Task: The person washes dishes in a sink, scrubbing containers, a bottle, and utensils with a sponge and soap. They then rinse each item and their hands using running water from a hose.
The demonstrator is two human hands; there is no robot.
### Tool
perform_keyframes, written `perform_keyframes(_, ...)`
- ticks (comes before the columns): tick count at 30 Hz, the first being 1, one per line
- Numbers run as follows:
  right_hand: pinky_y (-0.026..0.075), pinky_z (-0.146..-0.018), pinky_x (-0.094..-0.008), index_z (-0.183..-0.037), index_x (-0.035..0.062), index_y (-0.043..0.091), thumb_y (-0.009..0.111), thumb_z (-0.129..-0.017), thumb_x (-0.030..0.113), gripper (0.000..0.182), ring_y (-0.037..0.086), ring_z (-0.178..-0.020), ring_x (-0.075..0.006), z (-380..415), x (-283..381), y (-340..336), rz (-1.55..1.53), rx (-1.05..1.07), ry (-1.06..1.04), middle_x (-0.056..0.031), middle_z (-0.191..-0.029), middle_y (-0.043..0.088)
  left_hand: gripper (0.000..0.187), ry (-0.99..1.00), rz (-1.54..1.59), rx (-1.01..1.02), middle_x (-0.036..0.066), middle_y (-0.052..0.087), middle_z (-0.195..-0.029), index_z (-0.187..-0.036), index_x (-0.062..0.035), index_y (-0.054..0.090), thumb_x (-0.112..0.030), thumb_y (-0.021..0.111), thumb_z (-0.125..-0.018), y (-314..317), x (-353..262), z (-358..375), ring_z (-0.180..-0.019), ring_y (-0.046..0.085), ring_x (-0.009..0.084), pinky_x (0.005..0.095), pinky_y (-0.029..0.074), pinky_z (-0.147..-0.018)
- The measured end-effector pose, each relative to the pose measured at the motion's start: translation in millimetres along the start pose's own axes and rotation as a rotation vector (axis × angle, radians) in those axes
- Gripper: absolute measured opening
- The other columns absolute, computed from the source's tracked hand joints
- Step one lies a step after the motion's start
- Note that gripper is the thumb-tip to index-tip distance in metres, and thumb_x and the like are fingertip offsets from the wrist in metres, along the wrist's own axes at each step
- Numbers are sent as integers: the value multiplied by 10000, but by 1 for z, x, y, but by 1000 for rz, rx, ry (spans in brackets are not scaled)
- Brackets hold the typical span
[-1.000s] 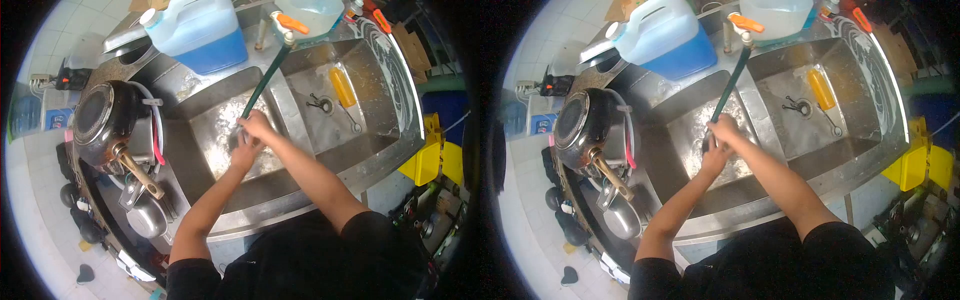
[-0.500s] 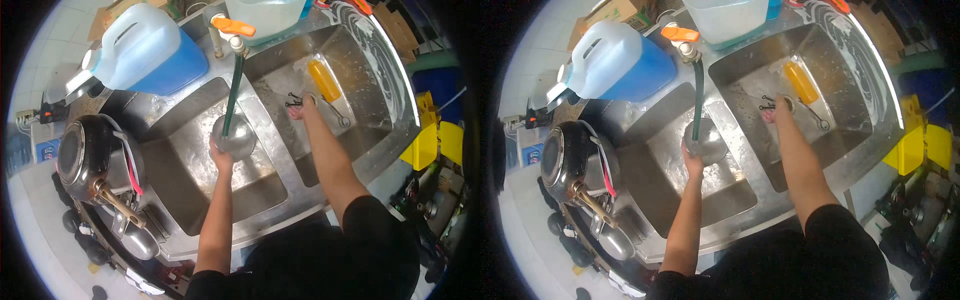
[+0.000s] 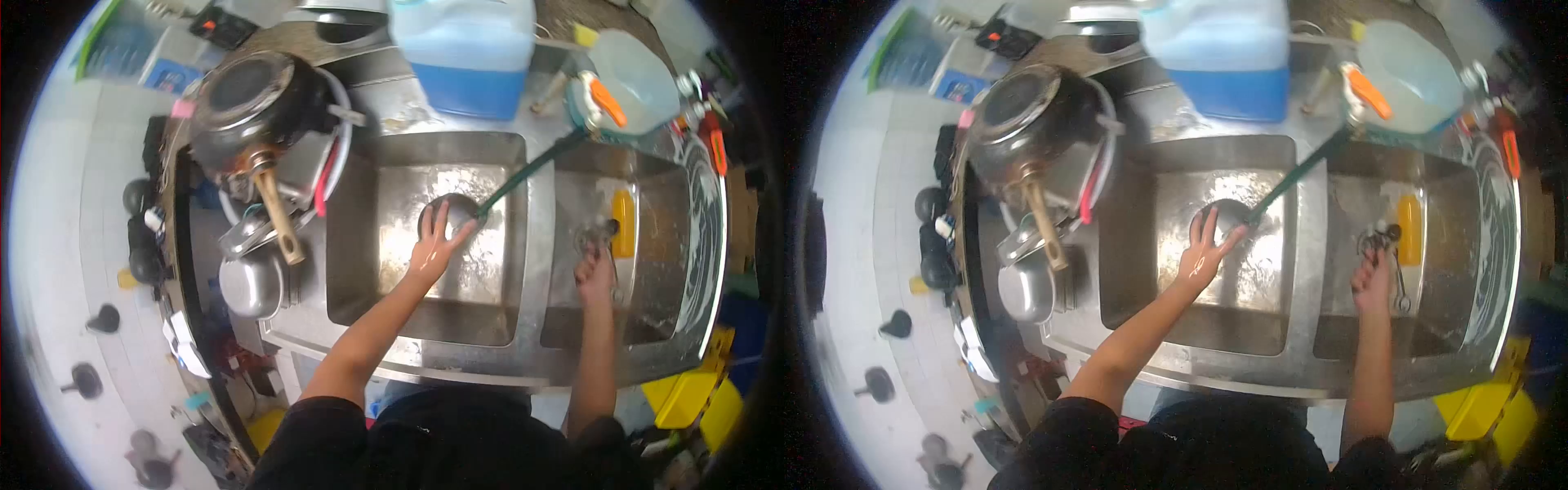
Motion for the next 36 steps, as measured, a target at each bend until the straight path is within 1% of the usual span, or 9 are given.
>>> perform_keyframes(7, 348, -417, -267, -1044, 55, 552, 471, -1071, 340, 297, 414, -458, -84, 194, -61, 113, 619, 421, -296, 23, -628, 451, 679, -2, 154, -306, 174, 300, -1587, -1344, -383, 606, 28, 674, -808, -99, 47, 130, -1395, 391, 428, 430, 519, -990)
perform_keyframes(9, 363, -411, -276, -1056, 55, 547, 506, -1049, 273, 223, 423, -438, -97, 170, -117, 119, 915, 683, -223, 9, -632, 494, 628, 14, 209, -361, 172, 317, -1581, -1331, -367, 620, -8, 690, -821, -139, 49, 160, -1381, 412, 429, 428, 509, -1000)
perform_keyframes(11, 334, -385, -270, -926, 76, 548, 510, -1045, 264, 226, 383, -416, -86, 134, -163, 137, 1110, 609, 114, 30, -598, 431, 570, 6, 248, -389, 182, 354, -1564, -1310, -350, 641, -36, 697, -838, -184, 50, 182, -1378, 418, 430, 462, 456, -1061)
perform_keyframes(17, 284, -380, -285, -934, 152, 492, 530, -1036, 266, 158, 316, -414, -108, -11, -207, 208, 610, 414, 222, 37, -579, 354, 539, -28, 266, -597, 211, 393, -1536, -1273, -320, 687, -54, 703, -804, -293, 82, 243, -1357, 451, 432, 471, 406, -1115)
perform_keyframes(21, 321, -396, -310, -948, 154, 493, 533, -1027, 242, 125, 335, -431, -117, -52, -228, 209, 566, 374, 207, 27, -602, 372, 438, -479, 1194, -851, 197, 432, -1506, -1202, -319, 725, -78, 759, -838, -347, 116, 302, -1374, 442, 405, 443, 396, -1130)
perform_keyframes(24, 409, -454, -336, -962, 120, 493, 519, -1012, 186, 86, 408, -489, -145, -60, -231, 204, 579, 328, 171, -11, -669, 455, 405, -222, -26, -843, 213, 413, -1513, -1136, -320, 748, -67, 781, -821, -351, 148, 358, -1382, 429, 405, 435, 394, -1135)
perform_keyframes(26, 440, -479, -348, -951, 98, 492, 510, -1008, 165, 90, 436, -511, -160, -62, -236, 198, 600, 298, 159, -31, -689, 479, 456, -254, -354, -712, 213, 388, -1533, -1157, -348, 734, -47, 733, -814, -343, 165, 373, -1368, 435, 442, 442, 431, -1101)
perform_keyframes(30, 476, -506, -369, -825, 72, 516, 506, -995, 151, 188, 482, -525, -196, -68, -239, 194, 584, 273, 142, -51, -656, 507, 600, -208, -513, -577, 178, 352, -1559, -1250, -459, 661, -44, 678, -817, -299, 196, 375, -1356, 435, 466, 405, 570, -933)
perform_keyframes(36, 469, -506, -356, -791, 73, 534, 506, -989, 155, 216, 484, -520, -191, -55, -248, 200, 575, 266, 173, -41, -633, 505, 729, -148, -549, -467, 170, 351, -1543, -1329, -512, 584, -19, 656, -796, -275, 205, 340, -1356, 405, 468, 467, 529, -974)
Point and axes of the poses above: each hand's wrist, its own z-axis away from the middle knuckle, its own y-axis out of the palm, x = y × z, the point moved 5 cm from there along -z, towards the middle knuckle
